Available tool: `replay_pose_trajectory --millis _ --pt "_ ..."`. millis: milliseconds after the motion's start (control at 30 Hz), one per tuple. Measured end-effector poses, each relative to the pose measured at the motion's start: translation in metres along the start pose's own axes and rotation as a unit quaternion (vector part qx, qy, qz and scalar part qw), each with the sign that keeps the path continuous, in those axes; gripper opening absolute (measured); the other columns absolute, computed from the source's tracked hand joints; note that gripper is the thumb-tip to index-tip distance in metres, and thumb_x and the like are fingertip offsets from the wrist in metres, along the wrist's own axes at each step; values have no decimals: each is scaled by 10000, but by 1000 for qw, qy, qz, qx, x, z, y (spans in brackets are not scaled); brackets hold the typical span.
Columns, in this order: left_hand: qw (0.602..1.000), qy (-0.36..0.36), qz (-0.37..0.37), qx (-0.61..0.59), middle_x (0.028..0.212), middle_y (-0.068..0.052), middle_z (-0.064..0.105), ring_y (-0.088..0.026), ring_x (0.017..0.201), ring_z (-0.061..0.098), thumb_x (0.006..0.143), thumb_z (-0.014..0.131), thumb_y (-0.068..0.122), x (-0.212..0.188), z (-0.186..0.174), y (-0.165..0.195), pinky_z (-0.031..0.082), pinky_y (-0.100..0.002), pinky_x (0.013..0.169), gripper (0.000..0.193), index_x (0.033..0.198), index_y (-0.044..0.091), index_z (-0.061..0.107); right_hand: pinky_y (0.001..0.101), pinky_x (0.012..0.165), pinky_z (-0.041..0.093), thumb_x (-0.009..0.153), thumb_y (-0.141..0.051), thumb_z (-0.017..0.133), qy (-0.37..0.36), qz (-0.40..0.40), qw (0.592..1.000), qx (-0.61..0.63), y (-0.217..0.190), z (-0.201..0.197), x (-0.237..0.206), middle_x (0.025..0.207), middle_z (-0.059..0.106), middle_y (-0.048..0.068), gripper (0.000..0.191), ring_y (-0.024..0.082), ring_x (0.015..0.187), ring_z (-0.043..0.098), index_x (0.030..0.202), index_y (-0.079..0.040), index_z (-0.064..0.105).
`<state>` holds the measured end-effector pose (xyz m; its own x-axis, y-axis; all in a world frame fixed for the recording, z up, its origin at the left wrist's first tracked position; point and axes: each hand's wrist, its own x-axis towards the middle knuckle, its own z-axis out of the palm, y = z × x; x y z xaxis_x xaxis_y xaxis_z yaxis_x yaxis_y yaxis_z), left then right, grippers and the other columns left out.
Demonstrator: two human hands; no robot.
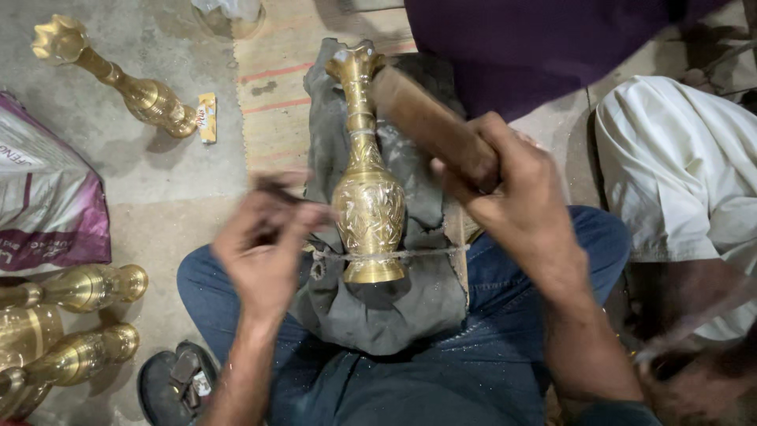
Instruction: The person sits on the floor with a brass vase held against a sandbag on their lap. They hold a punch against the vase surface and strike it with a wooden mallet, working around the vase to emboss decorative patterns, repositioning the vase and punch repeatedly.
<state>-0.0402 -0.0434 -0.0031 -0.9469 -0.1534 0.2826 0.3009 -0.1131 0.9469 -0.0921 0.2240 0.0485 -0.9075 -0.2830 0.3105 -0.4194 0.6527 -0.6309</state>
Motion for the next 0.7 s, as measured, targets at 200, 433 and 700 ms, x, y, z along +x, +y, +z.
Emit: replay_pose_trajectory --millis 200,433,700 --pt "978 195 -58 39 959 -91 696 -177 855 732 1052 666 90 -24 -12 -8 649 -313 769 327 1347 -39 610 364 515 509 853 -397 795 -155 244 944 158 1 40 10 870 684 160 699 213 610 612 1425 -90 538" --pt "974 187 -124 43 914 -86 726 -174 802 751 980 687 76 -39 -18 -18 641 -297 712 346 1298 -48 634 261 636 579 861 -455 817 -161 131 950 235 9 59 9 1154 687 137 835 132 891 678 1465 5 468" --pt "979 114 -169 -17 927 -73 706 -158 821 718 982 700 38 -28 -8 -22 634 -285 708 280 1236 -72 665 307 545 484 886 -425 732 -114 329 872 343 14 65 -6 1100 681 169 793 179 715 579 1532 -39 482"
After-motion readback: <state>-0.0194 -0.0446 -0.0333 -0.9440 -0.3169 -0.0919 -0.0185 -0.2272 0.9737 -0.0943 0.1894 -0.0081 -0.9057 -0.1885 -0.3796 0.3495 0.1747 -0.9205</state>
